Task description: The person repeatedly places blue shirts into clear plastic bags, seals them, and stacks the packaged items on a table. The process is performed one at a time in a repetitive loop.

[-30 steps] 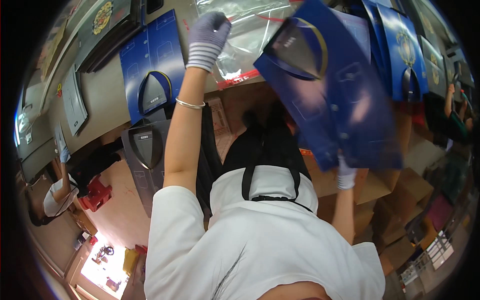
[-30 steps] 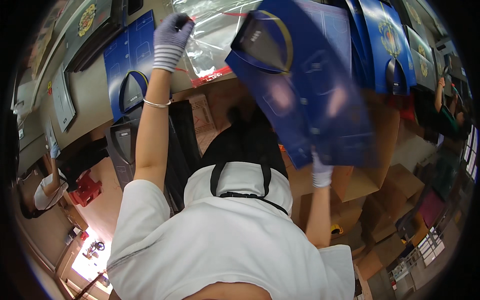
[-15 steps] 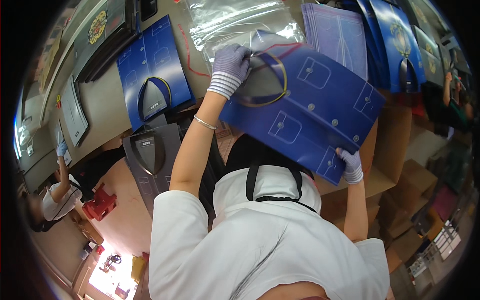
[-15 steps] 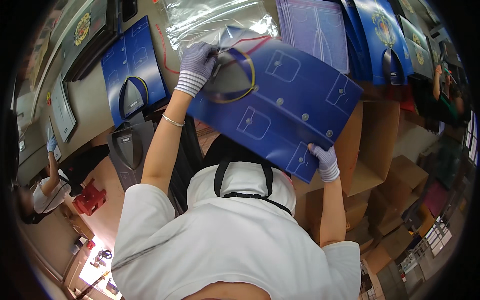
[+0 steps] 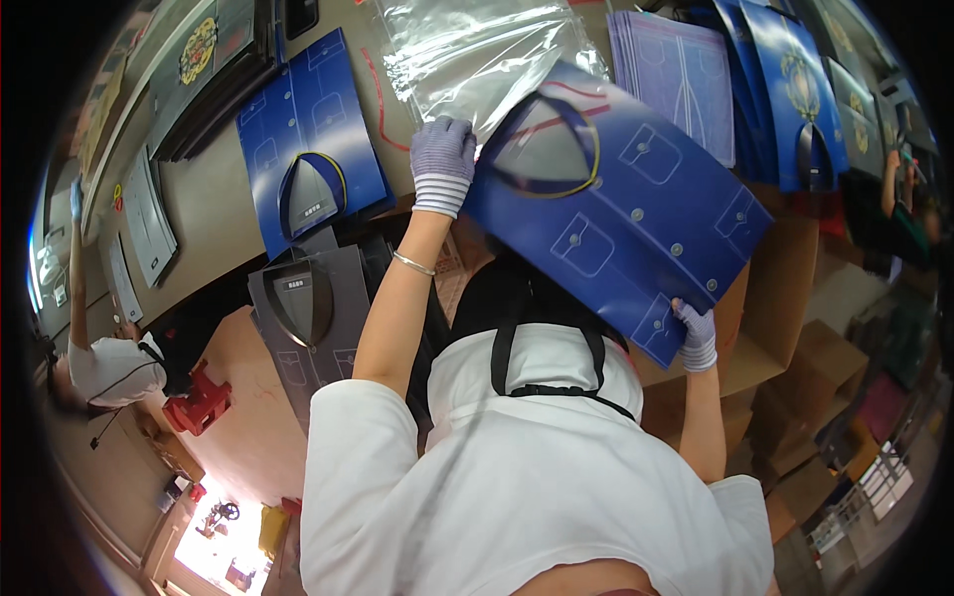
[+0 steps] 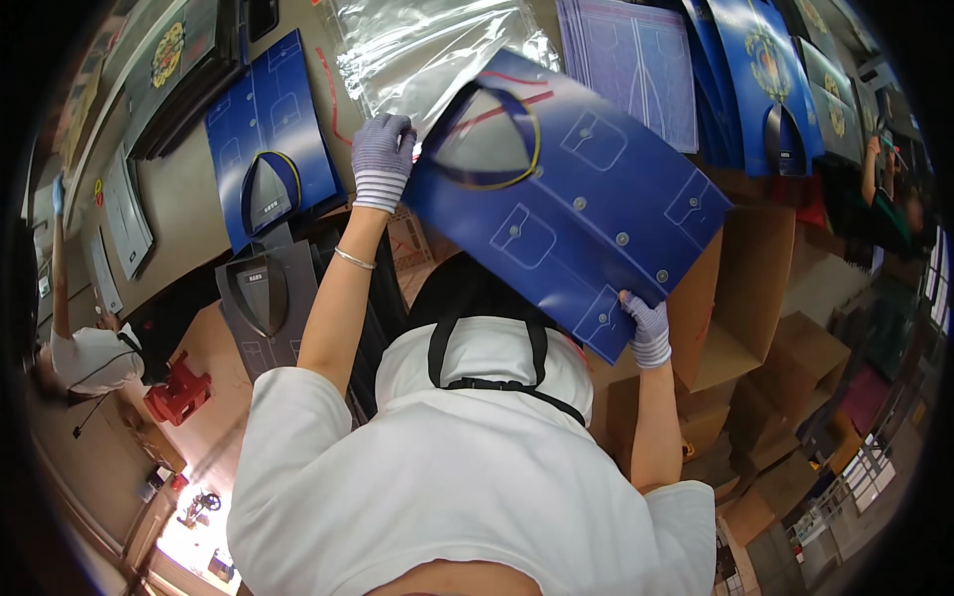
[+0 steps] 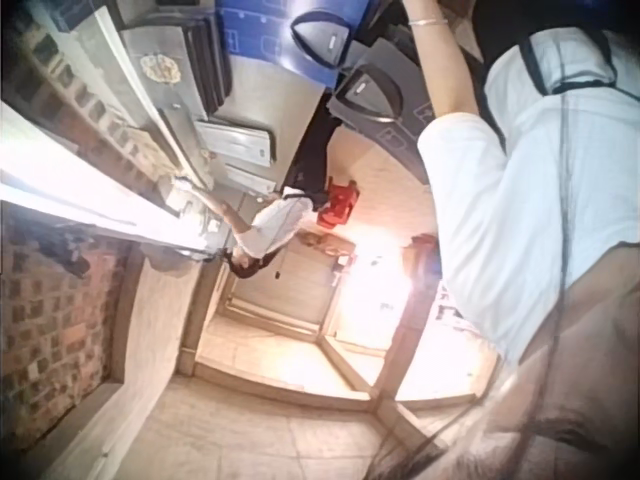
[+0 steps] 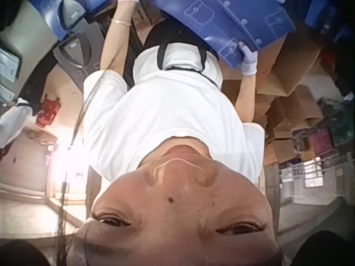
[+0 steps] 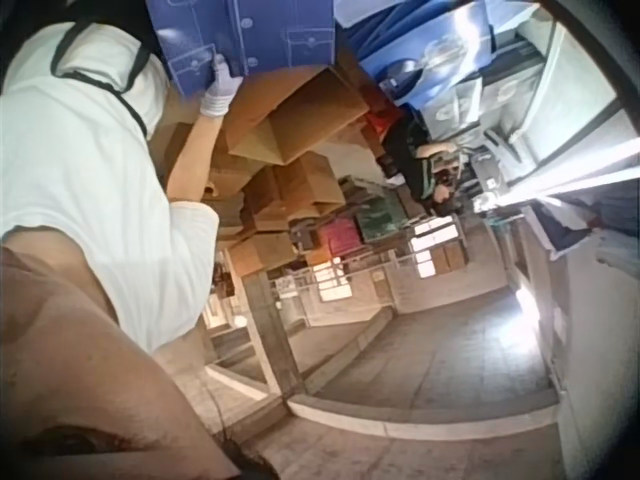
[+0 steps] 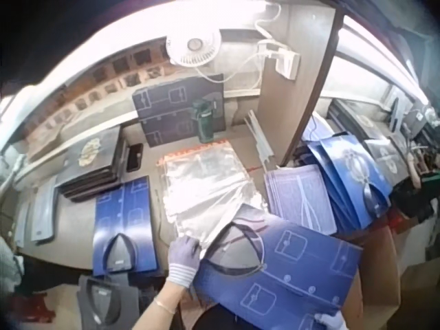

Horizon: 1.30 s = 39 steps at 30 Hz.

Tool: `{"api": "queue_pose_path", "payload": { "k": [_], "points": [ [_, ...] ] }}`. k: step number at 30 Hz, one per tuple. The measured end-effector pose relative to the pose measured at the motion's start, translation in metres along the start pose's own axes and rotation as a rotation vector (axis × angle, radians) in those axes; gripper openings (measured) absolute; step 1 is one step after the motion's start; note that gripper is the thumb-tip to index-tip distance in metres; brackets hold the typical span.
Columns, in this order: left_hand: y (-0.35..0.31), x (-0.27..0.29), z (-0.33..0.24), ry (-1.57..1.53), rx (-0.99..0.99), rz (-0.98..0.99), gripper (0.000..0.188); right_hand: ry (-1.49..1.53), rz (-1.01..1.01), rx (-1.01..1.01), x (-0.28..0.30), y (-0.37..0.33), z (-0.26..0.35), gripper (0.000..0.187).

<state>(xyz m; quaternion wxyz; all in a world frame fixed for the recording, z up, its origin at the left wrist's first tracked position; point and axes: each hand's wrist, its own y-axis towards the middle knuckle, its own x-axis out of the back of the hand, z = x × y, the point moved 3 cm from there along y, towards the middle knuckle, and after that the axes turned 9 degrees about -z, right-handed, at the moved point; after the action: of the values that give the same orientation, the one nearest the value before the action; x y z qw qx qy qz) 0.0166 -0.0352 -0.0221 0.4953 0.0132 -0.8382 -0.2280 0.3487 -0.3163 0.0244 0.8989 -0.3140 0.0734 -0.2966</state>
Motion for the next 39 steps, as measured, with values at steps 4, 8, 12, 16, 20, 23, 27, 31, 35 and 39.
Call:
{"api": "queue_pose_path", "payload": {
  "k": [4, 8, 12, 16, 20, 23, 27, 31, 35, 39],
  "points": [
    [-0.002, 0.001, 0.011, 0.086, 0.091, 0.022, 0.012, 0.189, -0.073, 0.053, -0.007, 0.003, -0.003, 0.038],
    [-0.012, -0.008, 0.031, -0.022, 0.256, 0.129, 0.013, 0.167, -0.117, 0.086, 0.0, 0.002, -0.004, 0.04],
    [-0.007, 0.0, 0.029, -0.073, 0.197, 0.069, 0.014, 0.083, -0.047, -0.061, -0.005, -0.035, 0.044, 0.042],
    [0.006, 0.006, 0.02, -0.017, 0.09, 0.11, 0.013, -0.133, 0.115, -0.176, 0.033, -0.037, 0.042, 0.032],
    [0.014, 0.006, 0.013, -0.029, -0.061, 0.132, 0.011, -0.112, 0.137, -0.187, 0.0, -0.027, 0.046, 0.024],
    [0.015, 0.016, 0.01, -0.096, -0.056, 0.127, 0.011, -0.048, 0.059, -0.136, 0.008, -0.006, 0.019, 0.023],
    [0.014, 0.019, 0.006, -0.119, -0.049, 0.098, 0.012, -0.037, 0.082, -0.164, 0.015, -0.005, 0.0, 0.02],
    [0.019, 0.011, 0.011, -0.124, 0.067, 0.078, 0.011, -0.075, 0.196, -0.233, 0.0, -0.02, 0.001, 0.021],
    [0.025, 0.016, 0.008, -0.124, -0.042, 0.069, 0.011, -0.011, 0.144, -0.246, -0.005, -0.025, -0.008, 0.025],
    [0.019, 0.015, 0.004, -0.065, -0.139, 0.176, 0.013, 0.149, -0.057, -0.106, -0.018, -0.031, 0.0, 0.025]
  ]
}}
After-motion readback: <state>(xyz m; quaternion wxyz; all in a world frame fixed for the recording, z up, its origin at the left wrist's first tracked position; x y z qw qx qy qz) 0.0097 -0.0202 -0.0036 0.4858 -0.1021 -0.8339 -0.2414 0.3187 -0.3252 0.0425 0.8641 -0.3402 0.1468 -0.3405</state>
